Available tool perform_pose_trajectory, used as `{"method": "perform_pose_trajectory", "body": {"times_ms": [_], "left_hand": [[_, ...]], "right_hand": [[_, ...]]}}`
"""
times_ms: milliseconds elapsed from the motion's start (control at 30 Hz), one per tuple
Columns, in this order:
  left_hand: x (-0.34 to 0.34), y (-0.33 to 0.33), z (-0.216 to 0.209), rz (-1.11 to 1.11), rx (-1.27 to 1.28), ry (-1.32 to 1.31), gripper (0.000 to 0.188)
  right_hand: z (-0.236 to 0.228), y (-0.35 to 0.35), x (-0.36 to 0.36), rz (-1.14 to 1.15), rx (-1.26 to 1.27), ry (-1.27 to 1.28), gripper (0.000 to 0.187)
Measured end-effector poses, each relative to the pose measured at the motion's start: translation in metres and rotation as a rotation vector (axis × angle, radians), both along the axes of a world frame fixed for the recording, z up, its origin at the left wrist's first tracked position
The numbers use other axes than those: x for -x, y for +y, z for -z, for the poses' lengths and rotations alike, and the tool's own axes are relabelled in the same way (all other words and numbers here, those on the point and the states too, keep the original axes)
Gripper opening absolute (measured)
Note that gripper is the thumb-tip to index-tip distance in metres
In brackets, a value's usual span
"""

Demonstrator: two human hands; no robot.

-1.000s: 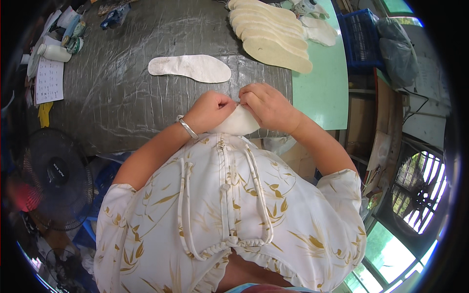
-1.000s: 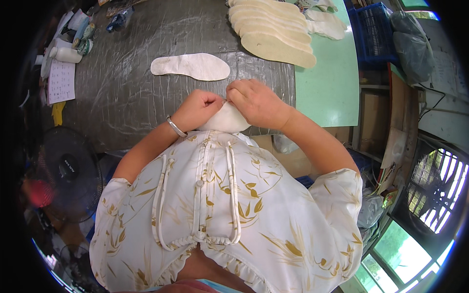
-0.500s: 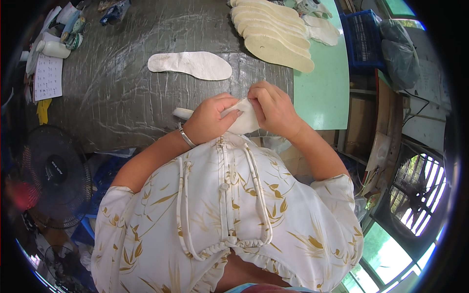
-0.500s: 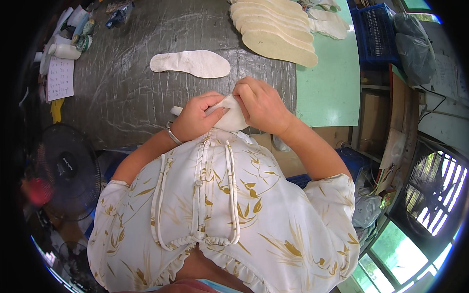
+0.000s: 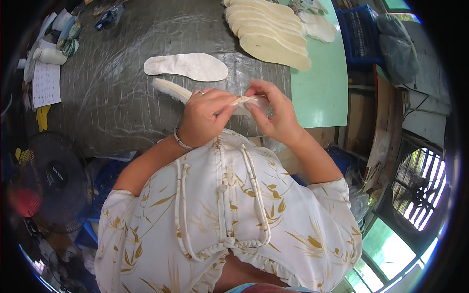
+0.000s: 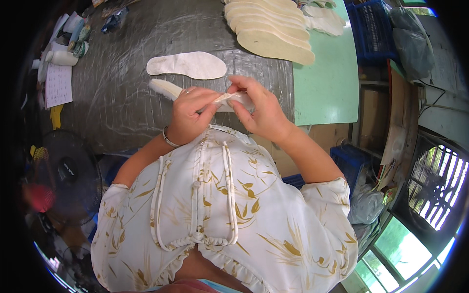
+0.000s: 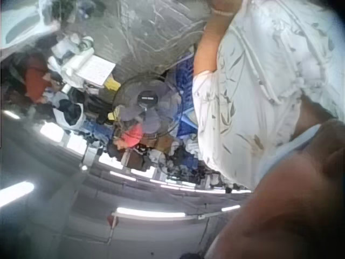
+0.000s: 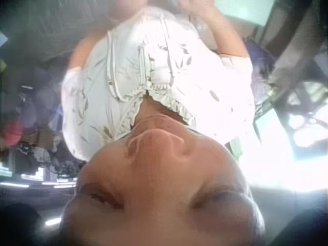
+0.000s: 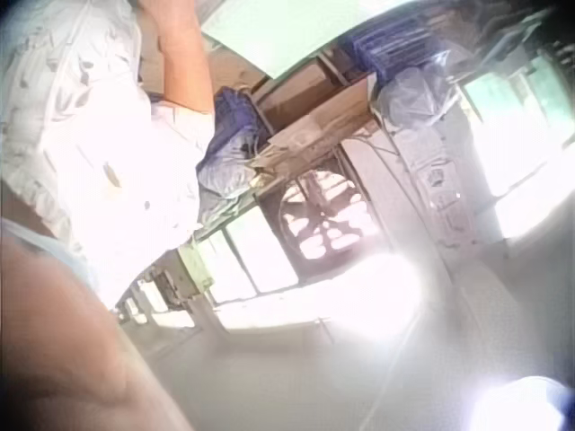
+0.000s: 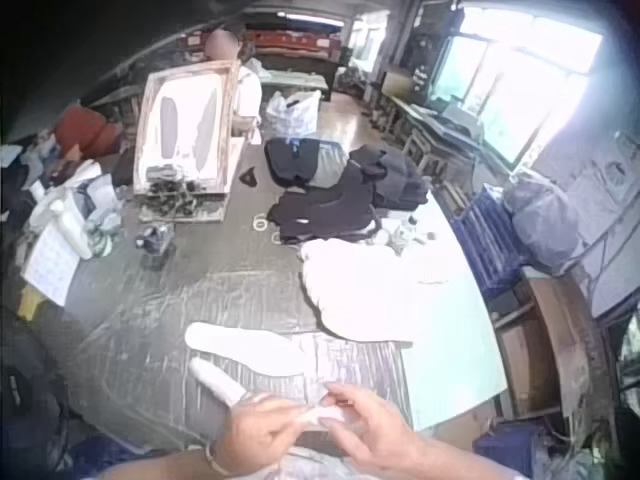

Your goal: Assembling and aligning multiple layers of shoe insoles by hand.

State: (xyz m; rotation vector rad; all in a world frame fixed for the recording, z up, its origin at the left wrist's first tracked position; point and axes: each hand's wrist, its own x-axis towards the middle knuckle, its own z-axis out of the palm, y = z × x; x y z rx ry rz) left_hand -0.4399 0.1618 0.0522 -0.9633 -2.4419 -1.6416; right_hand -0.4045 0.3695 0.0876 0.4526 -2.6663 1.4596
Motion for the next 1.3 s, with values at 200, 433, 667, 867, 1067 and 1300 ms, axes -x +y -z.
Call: {"method": "perform_pose_trajectory", "body": {"times_ms": [200,433,667,867,1067,1300], "left_hand": [[0.004,-0.002,-0.001,-0.017,0.062,0.137,0.025],[0.006,-0.005,0.005,0.056,-0.004,0.005,0.024],[0.01,-0.014,0.004,0.059,-0.019,-0.061,0.023],[0.013,-0.019,-0.008,0.109,0.052,0.022,0.03],[0.014,-0.011,-0.011,0.213,-0.012,-0.204,0.022],[0.015,-0.012,-0.015,0.184,-0.018,-0.079,0.012]], "right_hand": [[-0.011,-0.003,0.001,0.063,0.07,0.035,0.063],[-0.013,0.007,0.003,-0.084,-0.079,0.049,0.016],[-0.018,0.014,0.005,-0.13,0.17,-0.259,0.036],[-0.015,0.016,0.003,-0.071,-0.091,0.045,0.018],[-0.011,0.013,0.0,-0.067,-0.067,0.097,0.021],[-0.014,0.011,0.004,-0.14,0.01,0.01,0.027]]}}
